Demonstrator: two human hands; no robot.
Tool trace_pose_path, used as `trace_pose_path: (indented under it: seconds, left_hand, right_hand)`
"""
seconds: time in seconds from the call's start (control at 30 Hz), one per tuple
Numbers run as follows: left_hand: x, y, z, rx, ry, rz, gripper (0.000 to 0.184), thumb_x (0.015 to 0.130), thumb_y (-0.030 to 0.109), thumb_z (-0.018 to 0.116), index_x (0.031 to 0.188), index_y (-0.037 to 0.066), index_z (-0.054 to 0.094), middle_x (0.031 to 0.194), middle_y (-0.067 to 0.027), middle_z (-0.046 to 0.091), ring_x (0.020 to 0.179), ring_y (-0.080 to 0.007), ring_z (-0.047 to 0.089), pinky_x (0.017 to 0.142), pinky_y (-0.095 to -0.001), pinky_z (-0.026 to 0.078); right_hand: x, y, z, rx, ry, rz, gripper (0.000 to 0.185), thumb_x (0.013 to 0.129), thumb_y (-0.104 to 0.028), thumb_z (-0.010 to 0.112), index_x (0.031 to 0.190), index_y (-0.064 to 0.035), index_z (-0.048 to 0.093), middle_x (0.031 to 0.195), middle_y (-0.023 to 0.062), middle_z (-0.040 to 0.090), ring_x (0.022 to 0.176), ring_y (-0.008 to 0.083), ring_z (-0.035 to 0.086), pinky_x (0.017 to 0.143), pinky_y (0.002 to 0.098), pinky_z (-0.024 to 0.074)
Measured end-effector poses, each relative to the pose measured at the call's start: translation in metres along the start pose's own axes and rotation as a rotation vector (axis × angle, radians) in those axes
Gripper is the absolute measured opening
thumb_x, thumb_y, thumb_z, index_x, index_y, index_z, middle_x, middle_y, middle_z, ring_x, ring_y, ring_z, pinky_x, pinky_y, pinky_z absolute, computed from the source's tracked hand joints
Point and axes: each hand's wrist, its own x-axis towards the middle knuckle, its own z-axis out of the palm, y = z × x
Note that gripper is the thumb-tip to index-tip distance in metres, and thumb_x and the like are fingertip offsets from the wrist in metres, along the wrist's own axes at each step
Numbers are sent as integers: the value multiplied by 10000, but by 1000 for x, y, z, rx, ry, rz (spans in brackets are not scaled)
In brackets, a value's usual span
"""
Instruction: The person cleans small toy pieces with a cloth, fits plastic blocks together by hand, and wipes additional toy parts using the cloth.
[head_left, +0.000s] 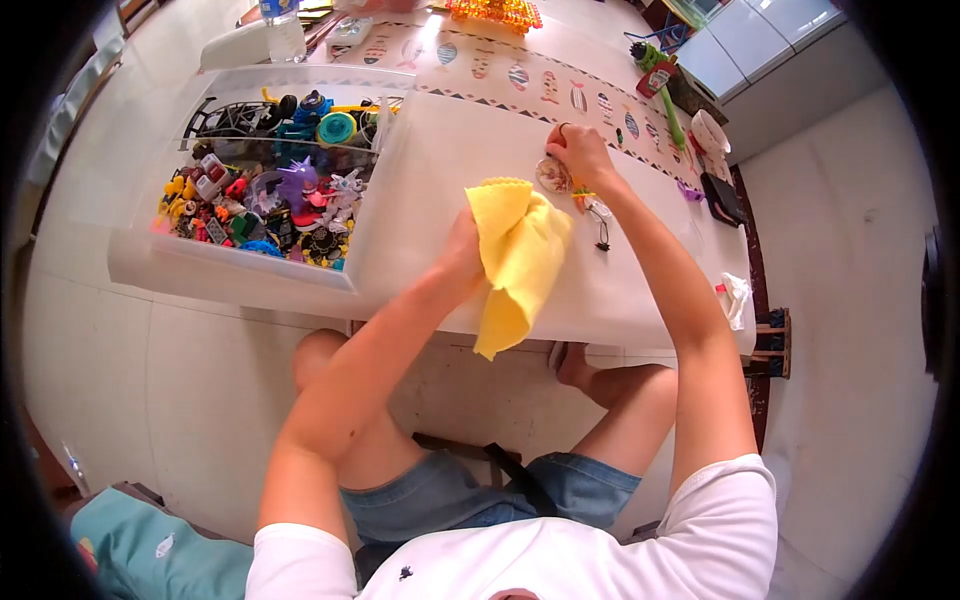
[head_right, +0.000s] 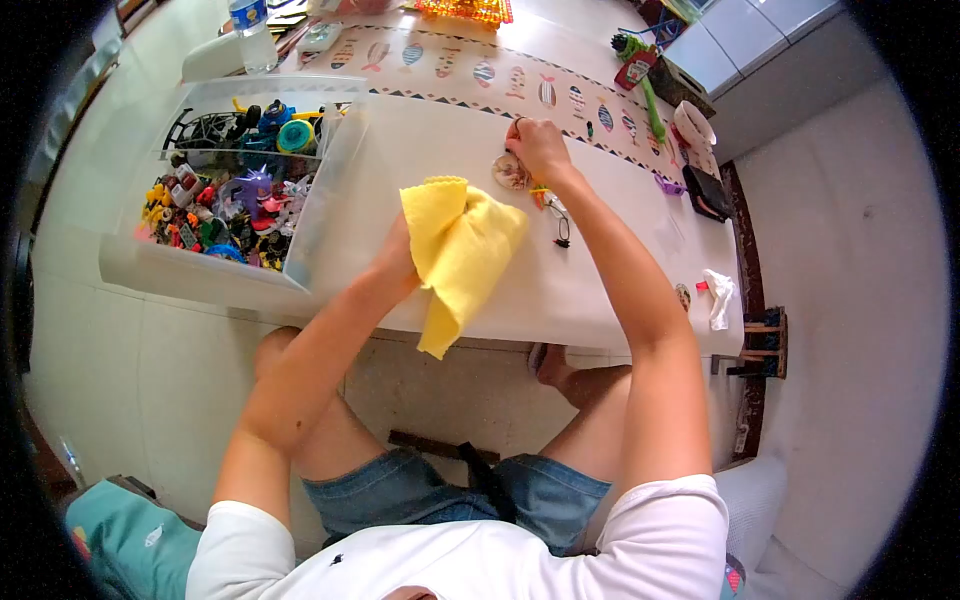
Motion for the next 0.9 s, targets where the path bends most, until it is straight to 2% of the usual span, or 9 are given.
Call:
trace_pose_path:
  seconds: [0.1,0.2,0.3,0.4,0.5,0.6,0.7,0.8,0.9]
  left_hand:
    - [3,8,-7,38,-22,44,326,857,286,530,1074,45,499,979,-64,571,860,-140,594,719,-289,509]
    - [1,18,-10,-4,-73,32,296,861,244,536,1073,41,495,982,-58,566,859,-133,588,729,-281,504]
    - [-3,16,-18,11,-79,12,299,856,221,545,1091,43,496,1016,-73,568,871,-153,596,738,-300,516]
    - [-7,12,-16,4,-53,4,299,850,223,555,1082,43,499,1002,-71,570,855,-148,596,727,-290,516]
    - [-8,6,-5,-27,-31,-53,309,844,263,563,1057,47,506,966,-64,575,823,-139,598,698,-280,517]
    - [-3,2,-4,-87,19,-97,303,846,259,557,1056,46,508,958,-71,578,810,-150,604,685,-296,526]
    - [1,-6,1,-21,41,-65,293,846,250,553,1050,43,514,956,-75,579,805,-160,606,676,-302,527]
    - [4,-8,5,22,54,-79,292,841,238,558,1048,35,519,957,-76,581,809,-166,605,678,-298,524]
    - [4,-11,7,98,101,-80,300,841,232,557,1057,27,520,966,-80,580,816,-167,604,686,-295,521]
  right_hand:
    - [6,-16,2,-14,-57,-51,108,699,-123,617,767,-41,635,752,156,616,734,298,600,703,344,472]
    - [-9,-32,-5,36,-123,-211,88,708,-108,599,758,-37,617,766,150,598,758,306,579,712,348,462]
    - [-40,-29,-19,65,-187,-250,64,735,-92,581,749,-33,603,768,124,579,756,294,560,704,351,455]
    - [-86,-29,-25,178,-43,-269,56,747,-57,580,787,-22,599,777,98,580,752,264,560,700,317,456]
    - [-106,-29,-28,139,116,-286,98,755,-55,588,848,-38,615,800,91,587,734,226,578,670,295,463]
    - [-113,-52,-46,444,311,-4,111,741,-53,626,851,-39,620,813,76,575,674,169,579,610,274,472]
    - [-127,-83,-56,608,302,-180,179,720,-39,662,893,-46,618,820,63,578,649,131,577,578,243,473]
    - [-139,-89,-30,747,264,-98,242,705,-26,677,931,-42,591,809,52,590,629,120,573,588,223,484]
    - [-146,-84,-23,1020,208,70,245,711,-42,680,934,-25,580,809,49,591,651,100,572,608,210,486]
